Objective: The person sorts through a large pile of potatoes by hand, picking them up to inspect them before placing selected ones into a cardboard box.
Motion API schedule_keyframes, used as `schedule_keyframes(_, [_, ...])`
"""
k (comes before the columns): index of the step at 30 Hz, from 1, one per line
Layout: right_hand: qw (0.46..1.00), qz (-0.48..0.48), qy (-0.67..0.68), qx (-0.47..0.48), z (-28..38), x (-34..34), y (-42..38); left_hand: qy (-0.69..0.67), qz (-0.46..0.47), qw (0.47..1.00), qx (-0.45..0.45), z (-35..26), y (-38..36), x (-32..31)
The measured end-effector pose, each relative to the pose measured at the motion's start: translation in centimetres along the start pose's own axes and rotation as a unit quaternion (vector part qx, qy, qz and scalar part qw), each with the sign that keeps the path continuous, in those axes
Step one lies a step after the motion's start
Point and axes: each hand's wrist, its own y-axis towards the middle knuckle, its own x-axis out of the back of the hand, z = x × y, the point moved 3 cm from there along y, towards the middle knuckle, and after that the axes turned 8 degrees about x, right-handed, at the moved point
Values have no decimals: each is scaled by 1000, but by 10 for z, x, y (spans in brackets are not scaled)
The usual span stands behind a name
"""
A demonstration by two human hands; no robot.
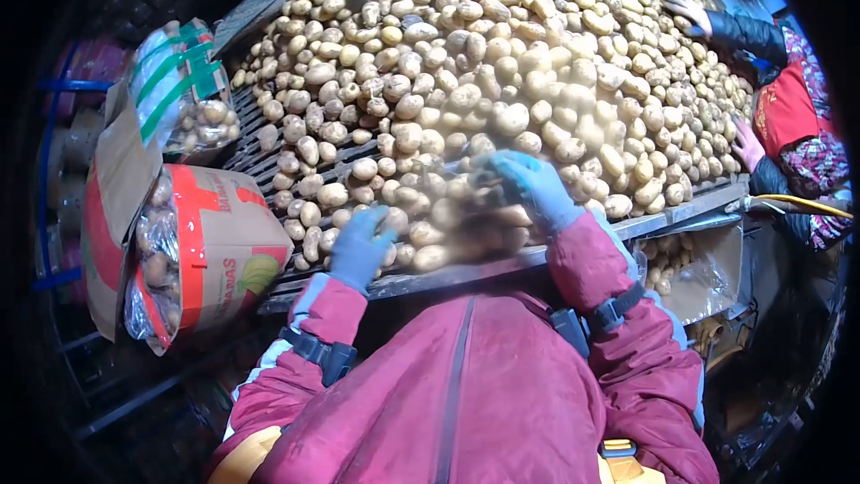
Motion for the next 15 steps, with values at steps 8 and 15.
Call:
schedule_keyframes(8, [995, 35, -9, -96, -31, -13, -28, -118, 94, 987, 45, -41, 13, 3])
schedule_keyframes(15, [963, 40, 180, -196, -32, -39, -36, -274, 182, 944, 14, -100, 9, 26])
